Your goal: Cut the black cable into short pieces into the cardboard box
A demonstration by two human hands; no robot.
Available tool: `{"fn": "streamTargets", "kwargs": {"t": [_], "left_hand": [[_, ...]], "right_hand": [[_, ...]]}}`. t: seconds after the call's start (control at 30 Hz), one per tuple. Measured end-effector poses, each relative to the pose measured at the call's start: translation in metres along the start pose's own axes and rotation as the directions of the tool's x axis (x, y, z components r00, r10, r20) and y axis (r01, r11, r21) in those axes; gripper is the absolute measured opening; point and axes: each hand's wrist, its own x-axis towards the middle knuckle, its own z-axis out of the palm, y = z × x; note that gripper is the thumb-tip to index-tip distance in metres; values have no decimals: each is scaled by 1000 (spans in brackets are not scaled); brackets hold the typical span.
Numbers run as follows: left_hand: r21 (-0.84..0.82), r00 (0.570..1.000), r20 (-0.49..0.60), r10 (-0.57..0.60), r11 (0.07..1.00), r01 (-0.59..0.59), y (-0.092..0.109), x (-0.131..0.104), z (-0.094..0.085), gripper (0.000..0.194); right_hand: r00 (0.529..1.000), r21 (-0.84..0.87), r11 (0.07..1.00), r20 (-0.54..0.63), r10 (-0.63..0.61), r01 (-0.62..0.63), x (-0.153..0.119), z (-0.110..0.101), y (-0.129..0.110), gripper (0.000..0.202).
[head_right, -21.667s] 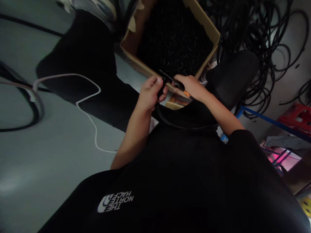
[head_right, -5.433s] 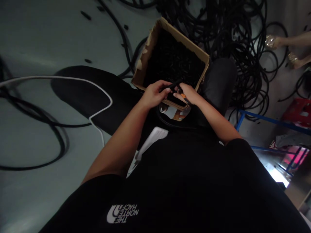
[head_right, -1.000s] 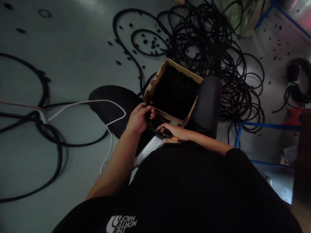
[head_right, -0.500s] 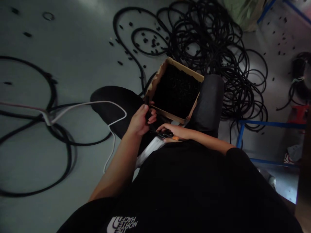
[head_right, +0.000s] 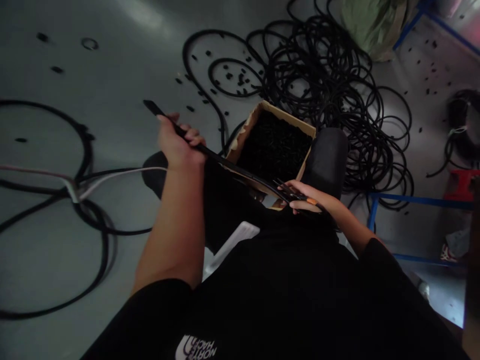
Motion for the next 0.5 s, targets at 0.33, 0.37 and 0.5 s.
{"fn": "streamTargets", "kwargs": {"t": [0.33, 0.37, 0.5], "left_hand": [[233, 968, -58, 244, 946, -225, 7, 6, -20, 84], [257, 977, 20, 212, 943, -210, 14, -8, -13, 86], [534, 889, 443, -115, 831, -159, 23, -63, 9, 72]], "right_hand": [[1000, -280, 960, 13, 14, -10, -40, -32, -34, 65], [999, -277, 961, -42, -31, 18, -32, -36, -33, 68], [962, -325, 939, -197, -188, 117, 10, -55, -27, 84]]}}
